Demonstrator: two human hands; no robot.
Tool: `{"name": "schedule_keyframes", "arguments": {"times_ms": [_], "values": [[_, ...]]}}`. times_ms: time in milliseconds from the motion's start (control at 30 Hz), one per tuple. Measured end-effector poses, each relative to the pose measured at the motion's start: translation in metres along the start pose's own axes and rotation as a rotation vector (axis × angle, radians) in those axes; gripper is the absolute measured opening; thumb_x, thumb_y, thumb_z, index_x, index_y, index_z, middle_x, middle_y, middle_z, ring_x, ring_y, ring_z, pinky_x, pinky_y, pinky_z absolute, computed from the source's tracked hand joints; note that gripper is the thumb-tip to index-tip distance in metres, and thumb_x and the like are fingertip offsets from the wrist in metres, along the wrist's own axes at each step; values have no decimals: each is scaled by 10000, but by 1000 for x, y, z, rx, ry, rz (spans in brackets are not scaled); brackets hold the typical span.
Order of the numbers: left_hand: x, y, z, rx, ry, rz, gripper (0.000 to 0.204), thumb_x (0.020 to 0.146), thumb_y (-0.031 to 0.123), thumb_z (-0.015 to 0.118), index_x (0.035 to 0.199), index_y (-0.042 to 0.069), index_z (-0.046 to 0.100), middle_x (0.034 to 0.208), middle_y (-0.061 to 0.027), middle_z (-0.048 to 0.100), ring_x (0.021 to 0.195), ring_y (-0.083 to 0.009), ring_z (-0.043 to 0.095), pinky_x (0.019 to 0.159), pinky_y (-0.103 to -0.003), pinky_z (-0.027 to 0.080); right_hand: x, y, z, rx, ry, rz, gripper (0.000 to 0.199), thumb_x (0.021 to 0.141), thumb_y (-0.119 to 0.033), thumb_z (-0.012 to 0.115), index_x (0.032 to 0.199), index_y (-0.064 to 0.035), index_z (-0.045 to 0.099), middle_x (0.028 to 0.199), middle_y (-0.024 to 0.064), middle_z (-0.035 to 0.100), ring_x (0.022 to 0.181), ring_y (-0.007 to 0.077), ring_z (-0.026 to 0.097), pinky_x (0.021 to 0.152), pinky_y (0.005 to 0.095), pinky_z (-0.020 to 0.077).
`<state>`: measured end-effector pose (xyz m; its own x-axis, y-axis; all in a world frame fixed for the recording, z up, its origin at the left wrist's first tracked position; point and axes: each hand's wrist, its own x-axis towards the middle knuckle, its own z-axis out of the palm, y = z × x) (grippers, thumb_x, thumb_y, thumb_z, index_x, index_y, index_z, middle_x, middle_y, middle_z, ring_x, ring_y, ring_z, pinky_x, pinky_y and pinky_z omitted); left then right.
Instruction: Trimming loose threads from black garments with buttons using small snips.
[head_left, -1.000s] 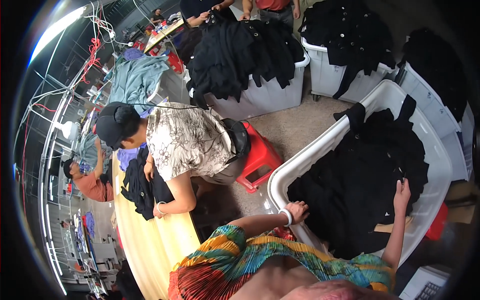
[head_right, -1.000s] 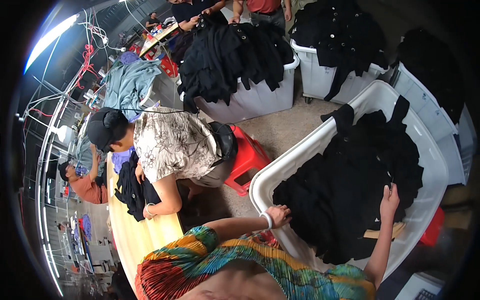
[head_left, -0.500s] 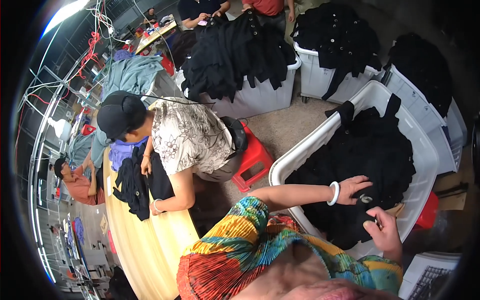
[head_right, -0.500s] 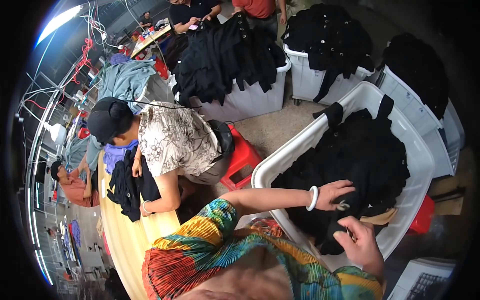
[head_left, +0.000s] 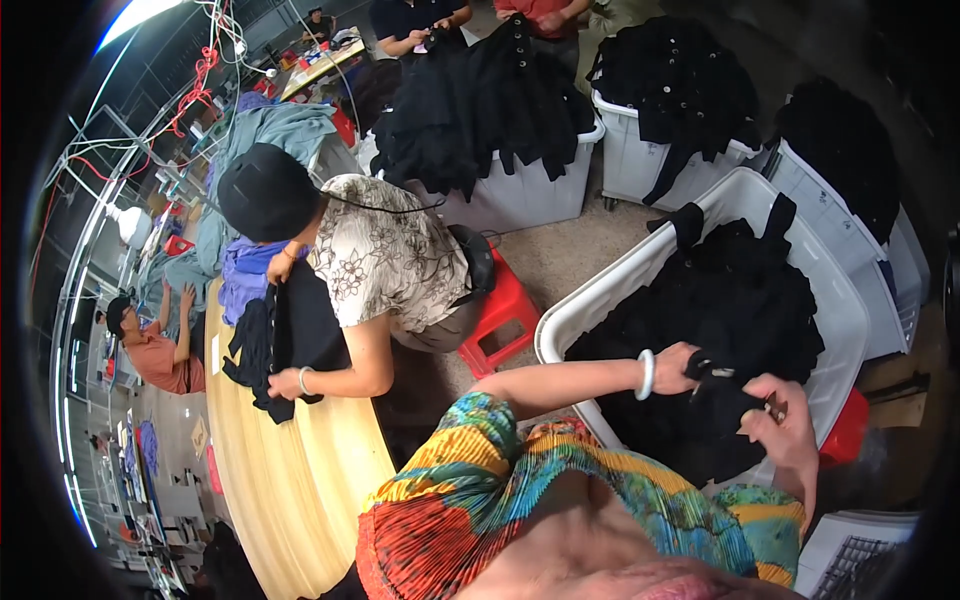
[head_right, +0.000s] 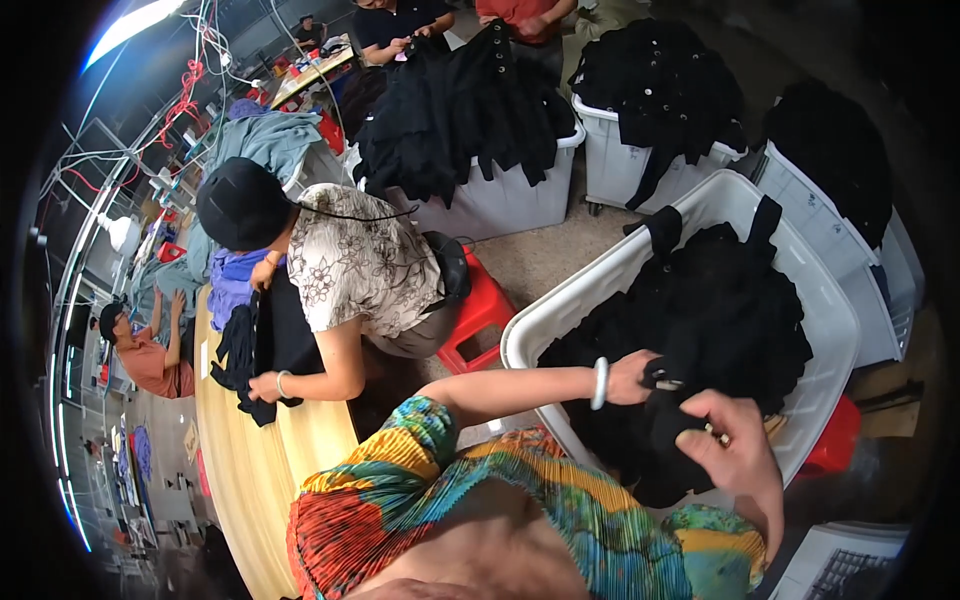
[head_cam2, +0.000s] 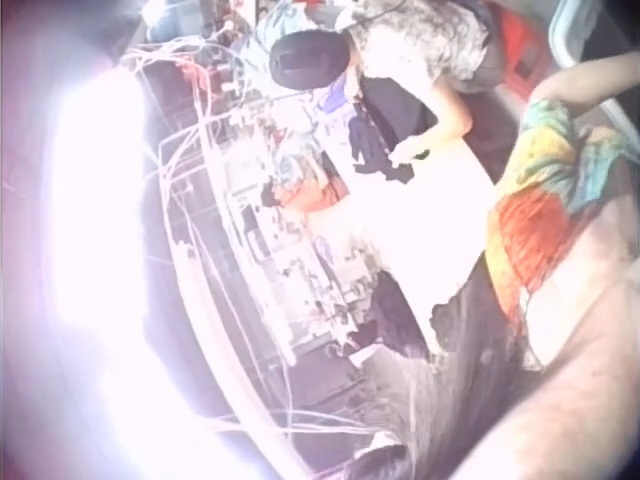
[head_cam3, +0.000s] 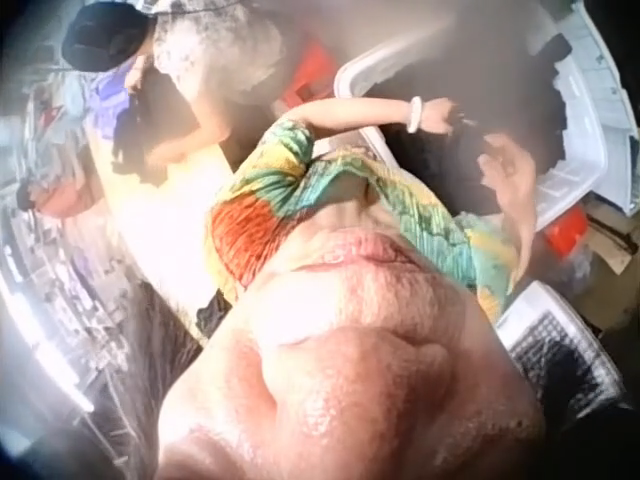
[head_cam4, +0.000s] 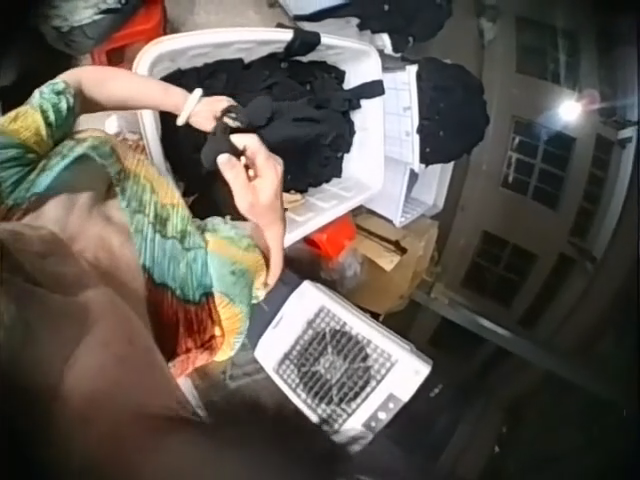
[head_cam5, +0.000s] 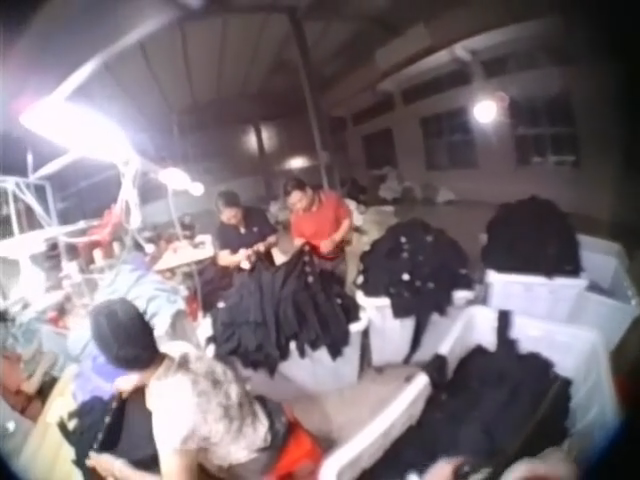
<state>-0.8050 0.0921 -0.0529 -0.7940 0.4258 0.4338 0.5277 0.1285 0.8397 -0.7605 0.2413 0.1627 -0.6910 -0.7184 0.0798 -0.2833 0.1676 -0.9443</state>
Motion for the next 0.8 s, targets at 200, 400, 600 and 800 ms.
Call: {"name": "schedule_keyframes", "arguments": {"times_ms": [200, 400, 600, 800], "values": [[-49, 94, -51, -295, -1, -259, 216, 657, 76, 611, 847, -1, 545, 759, -109, 571, 717, -195, 522, 696, -327, 419, 28, 11, -20, 182, 77, -147, 398, 750, -318, 574, 956, 6, 471, 676, 38, 484, 475, 62, 438, 407, 186, 334], [-72, 179, -97, -665, -156, -154, 435, 744, 144, 614, 1118, 13, 435, 1058, -32, 496, 957, -97, 430, 844, -259, 353, 53, 26, -31, 322, 243, -256, 289, 846, -154, 414, 1081, 13, 407, 621, 6, 474, 370, 19, 347, 380, 146, 304], [-124, 82, -99, -715, 545, -790, 405, 759, 274, 595, 1046, 8, 492, 889, -28, 576, 783, -105, 553, 686, -235, 440, 96, 4, 39, 7, -165, -219, 181, 708, 6, 543, 884, -19, 515, 795, 0, 492, 653, 53, 473, 563, 174, 395], [-141, 71, -84, 477, 553, -406, 465, 611, 105, 657, 1018, 28, 446, 940, -147, 480, 920, -286, 479, 794, -332, 398, 108, 77, 95, -555, -174, -440, 143, 682, -27, 516, 822, -53, 505, 771, 116, 525, 699, 326, 536, 584, 389, 437]]}}
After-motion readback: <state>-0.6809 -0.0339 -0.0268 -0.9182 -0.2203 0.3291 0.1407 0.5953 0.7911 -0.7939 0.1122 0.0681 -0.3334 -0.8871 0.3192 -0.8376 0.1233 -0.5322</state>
